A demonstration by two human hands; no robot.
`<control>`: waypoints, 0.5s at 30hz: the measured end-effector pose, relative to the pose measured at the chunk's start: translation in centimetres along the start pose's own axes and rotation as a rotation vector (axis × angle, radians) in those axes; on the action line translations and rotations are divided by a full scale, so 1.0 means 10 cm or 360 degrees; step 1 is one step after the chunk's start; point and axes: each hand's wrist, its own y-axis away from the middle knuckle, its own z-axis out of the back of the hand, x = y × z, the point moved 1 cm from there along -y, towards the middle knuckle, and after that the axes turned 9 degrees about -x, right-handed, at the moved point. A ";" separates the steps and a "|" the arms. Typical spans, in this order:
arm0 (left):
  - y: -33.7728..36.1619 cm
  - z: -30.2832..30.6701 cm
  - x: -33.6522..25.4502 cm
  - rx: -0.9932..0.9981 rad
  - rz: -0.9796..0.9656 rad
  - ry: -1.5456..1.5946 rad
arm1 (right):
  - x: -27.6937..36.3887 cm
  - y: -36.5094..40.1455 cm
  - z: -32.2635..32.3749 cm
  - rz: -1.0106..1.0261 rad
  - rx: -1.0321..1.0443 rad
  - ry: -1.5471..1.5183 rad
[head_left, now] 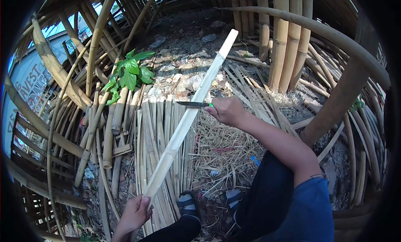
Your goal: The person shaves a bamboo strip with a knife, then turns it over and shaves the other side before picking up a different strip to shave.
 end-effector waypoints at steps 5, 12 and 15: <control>0.05 0.02 0.06 0.0023 -0.0070 -0.0200 | -0.65 0.11 0.08 -0.0081 -0.0002 0.0378; 0.06 0.04 0.15 0.0023 -0.0061 -0.0288 | -0.97 0.23 0.11 -0.0472 -0.0003 0.0516; -0.05 -0.02 0.15 0.0050 0.0184 -0.0082 | -0.92 0.25 0.09 -0.0545 0.0063 0.0474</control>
